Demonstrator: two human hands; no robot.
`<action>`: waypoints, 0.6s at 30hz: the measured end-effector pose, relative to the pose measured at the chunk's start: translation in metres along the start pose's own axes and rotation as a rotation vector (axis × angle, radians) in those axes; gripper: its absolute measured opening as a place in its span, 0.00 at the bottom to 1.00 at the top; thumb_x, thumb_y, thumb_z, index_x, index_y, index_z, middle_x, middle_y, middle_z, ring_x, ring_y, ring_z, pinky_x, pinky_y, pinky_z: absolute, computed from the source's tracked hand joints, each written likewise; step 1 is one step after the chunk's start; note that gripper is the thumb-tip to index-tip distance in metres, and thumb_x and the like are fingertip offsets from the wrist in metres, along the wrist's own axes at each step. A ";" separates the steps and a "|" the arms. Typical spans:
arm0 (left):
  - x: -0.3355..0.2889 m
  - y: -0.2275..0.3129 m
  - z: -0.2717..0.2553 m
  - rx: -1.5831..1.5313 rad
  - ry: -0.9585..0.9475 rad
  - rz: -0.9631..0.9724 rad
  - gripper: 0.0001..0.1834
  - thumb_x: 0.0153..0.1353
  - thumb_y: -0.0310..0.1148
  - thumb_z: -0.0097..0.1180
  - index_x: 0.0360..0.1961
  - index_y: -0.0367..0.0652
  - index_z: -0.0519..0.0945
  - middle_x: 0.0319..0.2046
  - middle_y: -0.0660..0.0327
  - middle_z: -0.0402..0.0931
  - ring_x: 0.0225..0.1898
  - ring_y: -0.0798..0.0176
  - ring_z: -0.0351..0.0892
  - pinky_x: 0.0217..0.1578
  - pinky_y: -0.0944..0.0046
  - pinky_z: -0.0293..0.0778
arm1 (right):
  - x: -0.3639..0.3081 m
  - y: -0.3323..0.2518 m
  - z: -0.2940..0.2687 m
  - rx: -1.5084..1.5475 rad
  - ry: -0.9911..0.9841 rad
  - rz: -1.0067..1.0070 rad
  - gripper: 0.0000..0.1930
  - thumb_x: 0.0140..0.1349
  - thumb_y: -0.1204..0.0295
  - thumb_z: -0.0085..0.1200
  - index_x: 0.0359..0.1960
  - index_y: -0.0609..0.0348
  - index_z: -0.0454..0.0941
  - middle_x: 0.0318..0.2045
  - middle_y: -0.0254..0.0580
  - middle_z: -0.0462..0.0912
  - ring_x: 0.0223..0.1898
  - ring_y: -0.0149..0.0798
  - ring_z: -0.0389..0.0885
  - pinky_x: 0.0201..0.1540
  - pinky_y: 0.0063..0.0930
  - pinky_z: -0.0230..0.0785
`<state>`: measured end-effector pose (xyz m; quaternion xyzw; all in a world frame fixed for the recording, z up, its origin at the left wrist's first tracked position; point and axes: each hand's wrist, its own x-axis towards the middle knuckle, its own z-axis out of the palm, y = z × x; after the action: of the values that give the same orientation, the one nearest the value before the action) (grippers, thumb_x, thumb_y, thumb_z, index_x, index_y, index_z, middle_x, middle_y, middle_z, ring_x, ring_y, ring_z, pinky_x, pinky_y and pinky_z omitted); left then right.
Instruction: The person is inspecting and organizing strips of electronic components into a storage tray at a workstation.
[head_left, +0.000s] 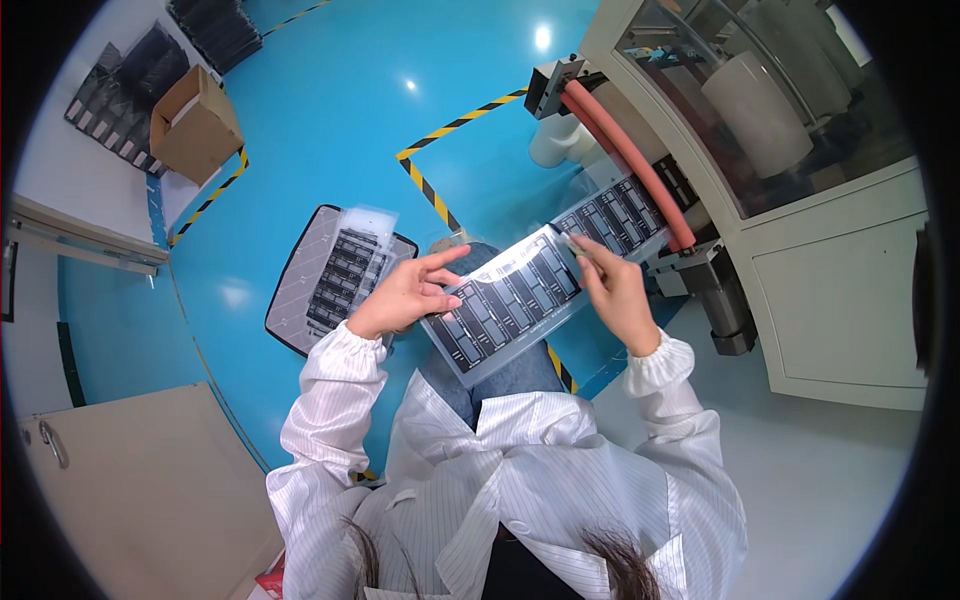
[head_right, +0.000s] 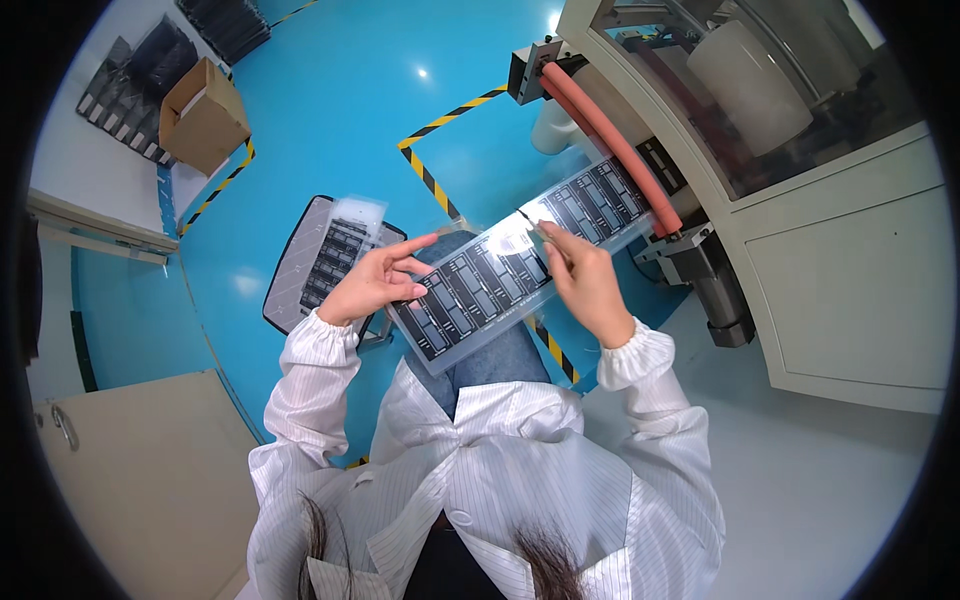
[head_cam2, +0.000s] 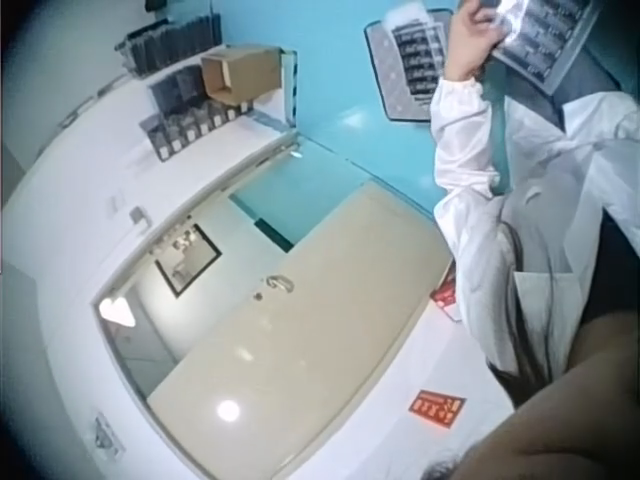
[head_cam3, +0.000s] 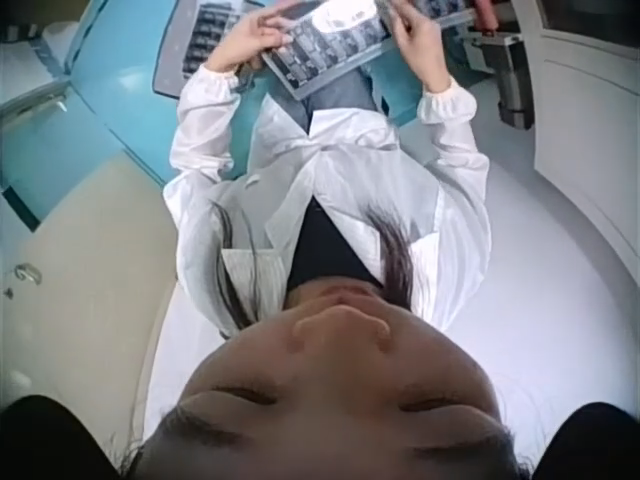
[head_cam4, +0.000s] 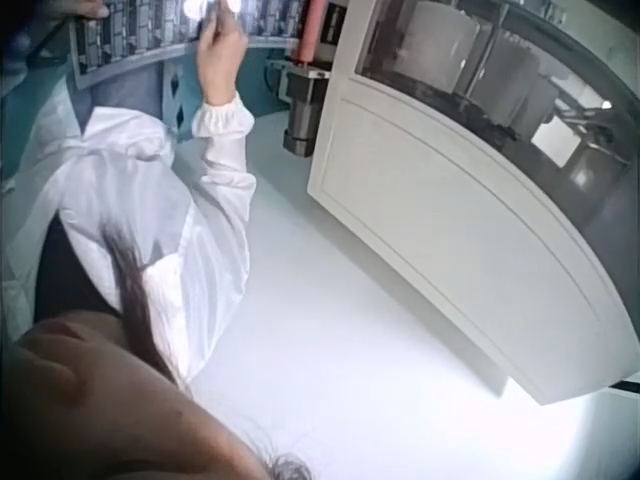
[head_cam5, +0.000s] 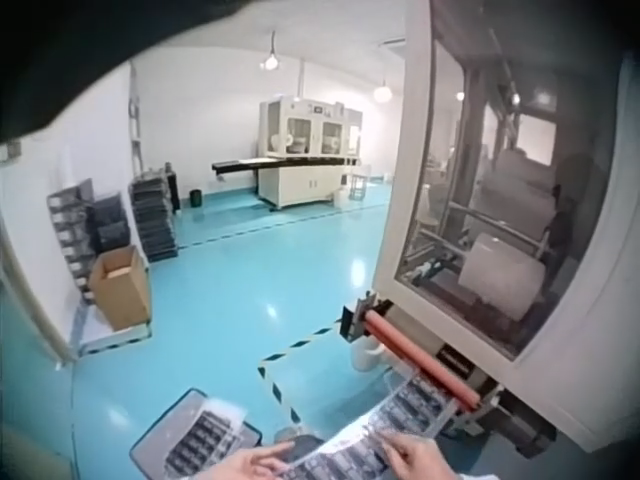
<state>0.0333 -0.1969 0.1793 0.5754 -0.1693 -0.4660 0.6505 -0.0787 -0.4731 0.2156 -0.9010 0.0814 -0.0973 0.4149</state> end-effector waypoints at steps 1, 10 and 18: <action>-0.001 0.001 0.000 0.029 -0.002 0.012 0.39 0.55 0.17 0.58 0.67 0.38 0.58 0.44 0.57 0.79 0.32 0.75 0.78 0.36 0.73 0.78 | 0.000 0.004 0.004 0.004 0.003 0.001 0.14 0.61 0.78 0.52 0.49 0.63 0.78 0.24 0.52 0.79 0.18 0.36 0.73 0.25 0.27 0.67; -0.016 0.007 0.004 0.079 0.051 -0.028 0.36 0.54 0.17 0.58 0.65 0.34 0.62 0.43 0.58 0.79 0.32 0.74 0.78 0.37 0.74 0.77 | -0.008 0.005 0.020 -0.316 0.029 -0.231 0.15 0.56 0.80 0.52 0.46 0.59 0.80 0.17 0.51 0.71 0.19 0.49 0.72 0.25 0.39 0.66; -0.027 -0.025 -0.032 0.141 0.230 -0.019 0.32 0.54 0.16 0.55 0.62 0.36 0.66 0.43 0.60 0.78 0.33 0.73 0.77 0.36 0.73 0.76 | -0.057 0.022 -0.044 -0.125 -0.632 0.199 0.07 0.59 0.75 0.52 0.34 0.65 0.80 0.20 0.47 0.79 0.22 0.45 0.79 0.27 0.34 0.69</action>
<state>0.0338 -0.1535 0.1566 0.6710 -0.1205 -0.3899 0.6190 -0.1457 -0.5066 0.2204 -0.8978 0.0422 0.2332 0.3712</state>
